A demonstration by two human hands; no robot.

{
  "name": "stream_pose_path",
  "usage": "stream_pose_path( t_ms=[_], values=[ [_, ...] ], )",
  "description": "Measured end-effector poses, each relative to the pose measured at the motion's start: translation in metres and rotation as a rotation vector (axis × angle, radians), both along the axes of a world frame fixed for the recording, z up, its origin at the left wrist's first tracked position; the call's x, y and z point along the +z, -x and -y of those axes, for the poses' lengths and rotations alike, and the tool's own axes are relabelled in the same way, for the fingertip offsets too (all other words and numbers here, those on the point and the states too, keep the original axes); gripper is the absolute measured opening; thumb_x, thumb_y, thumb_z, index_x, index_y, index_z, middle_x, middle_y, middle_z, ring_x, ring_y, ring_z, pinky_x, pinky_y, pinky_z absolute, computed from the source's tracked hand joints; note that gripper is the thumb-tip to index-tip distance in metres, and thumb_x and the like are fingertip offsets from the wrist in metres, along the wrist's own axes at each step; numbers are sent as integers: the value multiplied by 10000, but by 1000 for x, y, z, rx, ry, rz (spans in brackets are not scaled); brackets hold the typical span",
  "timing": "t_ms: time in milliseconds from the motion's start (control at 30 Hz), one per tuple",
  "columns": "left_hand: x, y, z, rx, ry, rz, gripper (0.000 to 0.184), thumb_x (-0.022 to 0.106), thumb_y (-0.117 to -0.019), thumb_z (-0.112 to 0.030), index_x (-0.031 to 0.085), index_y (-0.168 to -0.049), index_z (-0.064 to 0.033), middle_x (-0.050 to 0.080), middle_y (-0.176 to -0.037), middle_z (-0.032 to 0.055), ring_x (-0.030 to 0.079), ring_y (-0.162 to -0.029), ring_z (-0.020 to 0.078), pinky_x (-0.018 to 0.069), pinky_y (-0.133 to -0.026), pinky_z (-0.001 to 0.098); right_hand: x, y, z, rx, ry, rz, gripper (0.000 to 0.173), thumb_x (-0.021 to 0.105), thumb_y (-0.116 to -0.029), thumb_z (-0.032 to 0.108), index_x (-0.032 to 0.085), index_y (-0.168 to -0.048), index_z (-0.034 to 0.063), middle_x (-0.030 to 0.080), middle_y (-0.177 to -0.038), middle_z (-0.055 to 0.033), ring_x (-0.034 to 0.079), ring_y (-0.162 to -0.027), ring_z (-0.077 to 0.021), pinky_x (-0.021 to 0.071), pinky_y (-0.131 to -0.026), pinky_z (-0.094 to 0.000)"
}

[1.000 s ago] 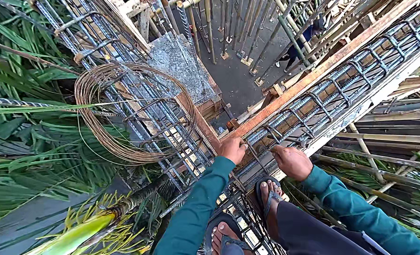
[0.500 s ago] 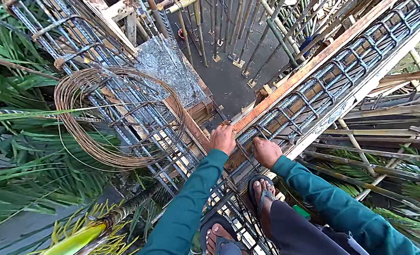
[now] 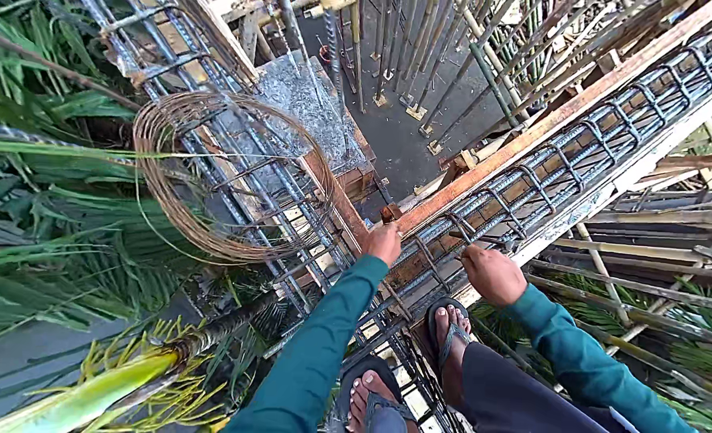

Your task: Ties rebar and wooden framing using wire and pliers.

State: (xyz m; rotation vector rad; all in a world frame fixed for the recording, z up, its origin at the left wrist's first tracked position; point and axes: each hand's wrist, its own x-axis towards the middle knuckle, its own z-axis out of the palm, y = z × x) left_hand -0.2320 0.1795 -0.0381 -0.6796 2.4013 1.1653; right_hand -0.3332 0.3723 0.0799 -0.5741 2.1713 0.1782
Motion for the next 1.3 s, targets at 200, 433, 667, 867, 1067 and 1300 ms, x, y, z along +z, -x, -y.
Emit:
stream_pose_path(
  t_ms=[200, 433, 667, 867, 1067, 1300],
  values=[
    [73, 10, 2, -238, 81, -341, 223, 562, -1037, -152, 731, -1143, -52, 739, -1096, 145, 691, -1069, 334, 520, -958, 562, -13, 9, 10, 0, -27, 6, 343, 441, -1085, 259, 680, -1239, 65, 708, -1170, -231, 670, -1141, -427, 510, -933, -652],
    [152, -116, 58, 240, 91, -33, 290, 495, -1077, -270, 691, -1145, -68, 714, -908, 131, 714, -814, 305, 590, -747, 581, -26, 11, 9, -54, 12, 18, 314, 489, -1071, 263, 683, -1227, 72, 719, -1125, -217, 687, -1090, -422, 527, -901, -650],
    [131, -285, 91, 261, 292, 822, 528, 687, -974, -388, 651, -1321, 9, 607, -1320, 353, 548, -1273, 564, 403, -1002, 780, -4, 2, -6, 7, 13, -144, 280, 498, -1057, 247, 686, -1138, 55, 726, -1026, -226, 710, -987, -444, 546, -785, -652],
    [149, -213, 41, 277, 191, 104, 453, 564, -1039, -391, 658, -1329, -57, 695, -1220, 199, 685, -1108, 385, 537, -954, 626, 12, -2, 9, 68, -27, -251, 254, 526, -1049, 232, 675, -1082, 29, 715, -957, -249, 709, -918, -476, 538, -720, -665],
    [153, -133, -25, 35, -246, -109, 360, 565, -1048, -352, 701, -1275, -109, 720, -1186, 86, 686, -1105, 227, 538, -994, 462, 37, 19, -19, -87, 149, -428, 296, 517, -1048, 220, 686, -1134, -7, 704, -959, -313, 686, -916, -551, 497, -746, -765],
    [141, -106, -45, 367, -647, -312, 395, 503, -1079, -296, 660, -1356, -64, 688, -1279, 96, 679, -1127, 135, 556, -1003, 334, 51, -39, -23, -214, 938, -31, 235, 590, -1020, 228, 723, -1071, 41, 689, -801, 19, 603, -655, -19, 535, -607, -228]
  ],
)
